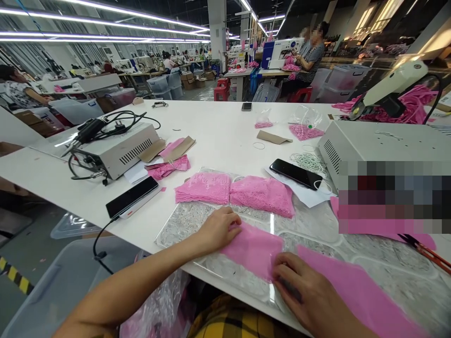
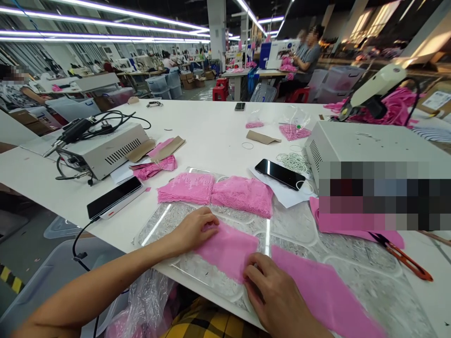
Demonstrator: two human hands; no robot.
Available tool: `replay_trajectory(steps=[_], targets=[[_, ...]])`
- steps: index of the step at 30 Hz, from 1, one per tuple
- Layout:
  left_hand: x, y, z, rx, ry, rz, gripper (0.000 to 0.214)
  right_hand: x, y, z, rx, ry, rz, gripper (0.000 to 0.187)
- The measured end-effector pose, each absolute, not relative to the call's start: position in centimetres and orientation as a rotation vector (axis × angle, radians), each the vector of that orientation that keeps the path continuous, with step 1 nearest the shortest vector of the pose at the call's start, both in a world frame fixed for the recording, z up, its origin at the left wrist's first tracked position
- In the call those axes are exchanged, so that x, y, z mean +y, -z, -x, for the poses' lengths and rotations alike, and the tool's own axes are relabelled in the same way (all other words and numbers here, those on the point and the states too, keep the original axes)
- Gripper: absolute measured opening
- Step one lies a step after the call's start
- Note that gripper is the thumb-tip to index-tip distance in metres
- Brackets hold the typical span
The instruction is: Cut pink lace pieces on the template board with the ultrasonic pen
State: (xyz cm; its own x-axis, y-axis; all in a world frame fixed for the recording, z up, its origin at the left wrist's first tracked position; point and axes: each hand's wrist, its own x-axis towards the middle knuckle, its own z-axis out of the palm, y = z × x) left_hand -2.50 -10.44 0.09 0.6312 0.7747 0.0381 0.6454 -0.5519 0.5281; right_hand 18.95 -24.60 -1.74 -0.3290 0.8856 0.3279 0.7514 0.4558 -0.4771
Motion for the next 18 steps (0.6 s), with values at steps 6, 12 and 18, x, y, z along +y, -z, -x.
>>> replay_trajectory(steps=[6,12,18], targets=[[-10.52,0.47,1.93,1.098,-0.371,-2.385,0.017,-24.96,2.04,-19.08,-2.154,-0.367,1.402,0.017],[-10.41,0.27,2.6,1.126,-0.383,-2.342,0.012,-24.99,2.08,-18.99,-2.16,-0.355,1.396,0.018],[-10.28,0.39,2.38,1.086,-0.387,-2.34,0.014,-24.97,1.96,-18.99,-2.167,-0.364,1.403,0.018]])
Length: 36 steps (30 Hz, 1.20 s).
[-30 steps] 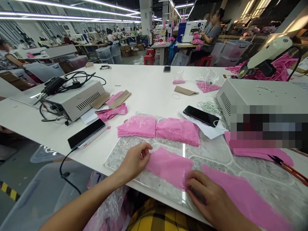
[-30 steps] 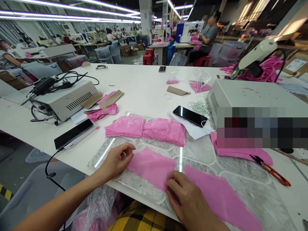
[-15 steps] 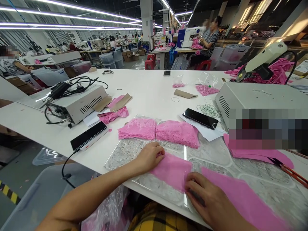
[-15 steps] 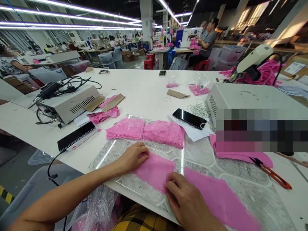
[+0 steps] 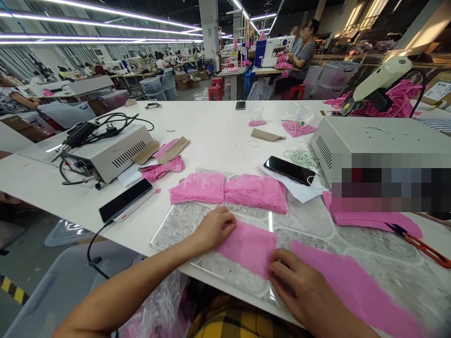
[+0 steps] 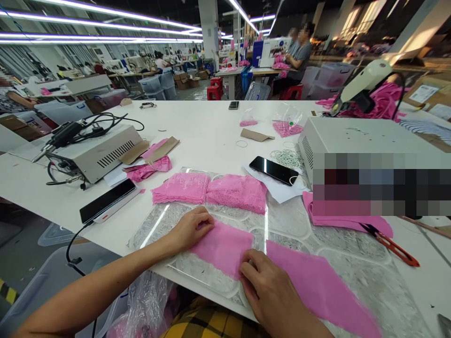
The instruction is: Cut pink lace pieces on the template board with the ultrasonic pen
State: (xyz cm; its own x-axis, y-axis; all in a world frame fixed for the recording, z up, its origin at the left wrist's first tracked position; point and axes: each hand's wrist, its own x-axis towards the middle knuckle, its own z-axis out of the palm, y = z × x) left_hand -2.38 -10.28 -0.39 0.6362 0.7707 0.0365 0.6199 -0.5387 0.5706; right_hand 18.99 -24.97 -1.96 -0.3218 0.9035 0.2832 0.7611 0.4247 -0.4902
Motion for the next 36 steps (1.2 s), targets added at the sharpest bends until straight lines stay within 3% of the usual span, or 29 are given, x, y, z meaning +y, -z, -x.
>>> replay_trajectory(steps=[11,21,36], targets=[[-9.7,0.2,3.5,1.131,-0.46,-2.412,0.015,-25.0,1.3,-18.9,-2.132,-0.36,1.405,0.019],[-11.0,0.5,7.0,0.659,-0.286,-2.784,0.036,-23.8,1.0,-20.8,-2.138,-0.084,1.4,0.034],[-11.0,0.5,7.8,0.669,-0.322,-2.85,0.039,-27.9,0.2,-26.1,-1.905,0.081,1.579,0.021]])
